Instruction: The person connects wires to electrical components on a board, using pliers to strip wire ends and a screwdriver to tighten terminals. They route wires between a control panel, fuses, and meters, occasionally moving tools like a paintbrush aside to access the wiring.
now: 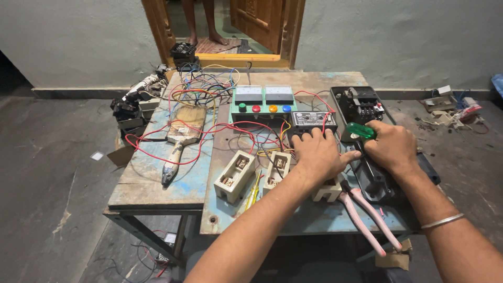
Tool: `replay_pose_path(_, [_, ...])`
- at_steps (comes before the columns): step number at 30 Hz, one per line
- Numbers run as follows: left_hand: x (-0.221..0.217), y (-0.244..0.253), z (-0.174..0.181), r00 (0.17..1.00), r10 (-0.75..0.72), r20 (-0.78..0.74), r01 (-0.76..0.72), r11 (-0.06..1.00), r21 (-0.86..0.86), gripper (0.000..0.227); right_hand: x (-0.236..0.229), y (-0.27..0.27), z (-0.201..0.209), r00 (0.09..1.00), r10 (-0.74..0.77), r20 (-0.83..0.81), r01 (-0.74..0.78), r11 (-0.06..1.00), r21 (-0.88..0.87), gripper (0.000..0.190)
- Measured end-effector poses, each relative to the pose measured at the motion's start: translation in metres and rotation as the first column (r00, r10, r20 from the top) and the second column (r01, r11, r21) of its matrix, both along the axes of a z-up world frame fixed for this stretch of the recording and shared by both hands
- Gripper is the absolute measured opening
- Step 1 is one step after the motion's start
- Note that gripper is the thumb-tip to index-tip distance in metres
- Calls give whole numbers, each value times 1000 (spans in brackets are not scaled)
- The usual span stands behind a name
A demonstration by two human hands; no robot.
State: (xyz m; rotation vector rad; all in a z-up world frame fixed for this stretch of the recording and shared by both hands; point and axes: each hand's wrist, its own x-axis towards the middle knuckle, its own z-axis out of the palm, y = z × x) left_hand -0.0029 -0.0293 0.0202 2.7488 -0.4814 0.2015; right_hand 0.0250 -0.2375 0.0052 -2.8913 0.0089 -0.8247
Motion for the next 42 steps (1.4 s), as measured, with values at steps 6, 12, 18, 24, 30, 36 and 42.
replay_pose_path(6, [-2, 8, -1, 1000, -14, 20, 16, 995, -103, 94, -2, 2, 2, 1000, 23, 8, -23, 1000, 7, 41])
replay_pose_path(12, [-9, 40, 20, 982, -153, -111, 149, 988, -42, 93, -11, 5, 6, 963, 31, 269, -73, 986, 147, 16])
replay_pose_path(18, [-35, 49, 39, 962, -241, -125, 224, 965, -138, 87, -20, 1, 0, 838, 206, 505, -269, 962, 54, 9])
replay_pose_path(24, [-62, 19, 45, 926, -298, 232, 357, 892, -277, 74, -45, 26, 29, 841, 248, 480, -390, 893, 223, 13])
replay_pose_path(30, [-72, 2, 49, 895, -204, 396, 308, 926, -218, 35, -72, 50, 66, 939, 228, 256, -330, 804, 495, 20])
replay_pose_path(36, [-68, 8, 51, 949, -109, 296, 223, 895, -386, 37, -83, 55, 75, 872, 423, 248, -487, 692, 533, 25])
replay_pose_path(42, [-34, 52, 30, 926, -110, 362, 322, 731, -602, 22, -92, 60, 89, 715, 645, 269, -676, 543, 497, 28])
